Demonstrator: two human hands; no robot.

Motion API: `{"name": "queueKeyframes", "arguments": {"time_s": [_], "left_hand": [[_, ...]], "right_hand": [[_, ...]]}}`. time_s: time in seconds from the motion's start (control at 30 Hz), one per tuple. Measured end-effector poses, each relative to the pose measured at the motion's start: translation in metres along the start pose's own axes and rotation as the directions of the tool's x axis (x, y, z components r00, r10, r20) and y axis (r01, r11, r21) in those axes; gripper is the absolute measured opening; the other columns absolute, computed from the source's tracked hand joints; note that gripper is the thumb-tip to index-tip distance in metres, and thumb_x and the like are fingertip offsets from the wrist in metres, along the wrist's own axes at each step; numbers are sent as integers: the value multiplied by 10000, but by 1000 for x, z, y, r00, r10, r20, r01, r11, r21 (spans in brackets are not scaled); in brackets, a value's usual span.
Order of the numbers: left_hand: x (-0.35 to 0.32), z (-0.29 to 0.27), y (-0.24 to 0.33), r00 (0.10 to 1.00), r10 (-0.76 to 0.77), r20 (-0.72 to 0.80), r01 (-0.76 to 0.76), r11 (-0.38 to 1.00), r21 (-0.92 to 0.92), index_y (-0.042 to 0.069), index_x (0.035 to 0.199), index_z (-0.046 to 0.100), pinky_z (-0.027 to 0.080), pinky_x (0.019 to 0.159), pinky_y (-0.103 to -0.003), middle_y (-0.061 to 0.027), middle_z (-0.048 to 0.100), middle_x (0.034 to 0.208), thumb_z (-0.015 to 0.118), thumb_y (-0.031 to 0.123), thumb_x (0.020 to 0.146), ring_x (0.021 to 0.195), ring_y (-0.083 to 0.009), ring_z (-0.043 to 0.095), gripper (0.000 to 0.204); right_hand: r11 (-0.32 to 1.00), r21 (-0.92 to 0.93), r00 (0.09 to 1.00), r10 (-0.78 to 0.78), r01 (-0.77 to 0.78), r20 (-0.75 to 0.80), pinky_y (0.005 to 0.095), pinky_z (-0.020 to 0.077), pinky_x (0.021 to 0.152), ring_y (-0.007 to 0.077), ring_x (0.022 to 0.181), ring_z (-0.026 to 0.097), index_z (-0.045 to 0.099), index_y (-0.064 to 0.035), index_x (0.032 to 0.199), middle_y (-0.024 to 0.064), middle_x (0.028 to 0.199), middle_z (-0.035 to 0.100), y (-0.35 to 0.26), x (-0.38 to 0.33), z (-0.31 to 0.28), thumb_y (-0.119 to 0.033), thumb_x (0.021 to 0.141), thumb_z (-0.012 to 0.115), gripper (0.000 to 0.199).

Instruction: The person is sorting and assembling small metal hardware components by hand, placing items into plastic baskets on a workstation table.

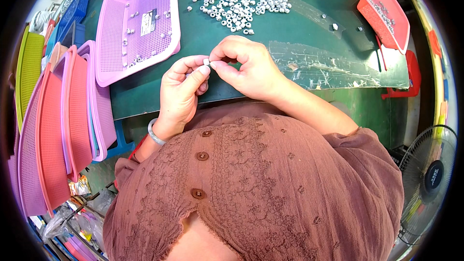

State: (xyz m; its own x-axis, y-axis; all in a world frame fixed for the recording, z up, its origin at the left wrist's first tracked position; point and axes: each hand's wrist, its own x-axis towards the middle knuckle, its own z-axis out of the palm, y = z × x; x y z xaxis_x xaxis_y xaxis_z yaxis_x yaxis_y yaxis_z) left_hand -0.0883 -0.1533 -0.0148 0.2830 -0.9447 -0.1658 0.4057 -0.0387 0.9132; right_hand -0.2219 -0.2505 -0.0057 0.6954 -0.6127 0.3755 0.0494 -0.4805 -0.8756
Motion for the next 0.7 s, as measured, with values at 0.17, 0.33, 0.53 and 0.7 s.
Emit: {"name": "queueKeyframes", "arguments": {"time_s": [0.17,0.33,0.53,0.7], "left_hand": [[-1,1,0,1000,14,18,-14,1000,-8,18,966,602,352,507,-139,39,529,729,620,47,793,585,-10,428,176],[-2,2,-1,999,35,10,-36,999,34,18,978,608,355,516,-135,40,526,732,624,38,788,600,-12,433,192],[-2,0,-4,1000,26,15,-27,1000,8,21,1000,610,366,521,-139,38,529,741,625,14,779,603,-16,438,222],[-3,-1,-5,1000,25,11,-25,1000,0,22,1008,610,371,522,-143,35,534,748,624,4,776,607,-18,440,233]], "right_hand": [[994,-62,995,-92,90,-25,268,454,607,184,691,570,570,-21,762,71,742,575,3,-1,1,12,712,613,73],[991,-71,992,-115,112,-42,275,454,610,193,700,570,567,-27,761,72,746,579,3,0,1,20,707,613,86],[991,-82,993,-110,106,-44,272,455,610,192,700,570,565,-25,763,70,748,580,0,-1,1,24,706,610,87],[990,-83,992,-121,117,-41,272,457,608,191,698,570,564,-23,762,69,748,580,1,-1,1,28,702,607,90]]}}
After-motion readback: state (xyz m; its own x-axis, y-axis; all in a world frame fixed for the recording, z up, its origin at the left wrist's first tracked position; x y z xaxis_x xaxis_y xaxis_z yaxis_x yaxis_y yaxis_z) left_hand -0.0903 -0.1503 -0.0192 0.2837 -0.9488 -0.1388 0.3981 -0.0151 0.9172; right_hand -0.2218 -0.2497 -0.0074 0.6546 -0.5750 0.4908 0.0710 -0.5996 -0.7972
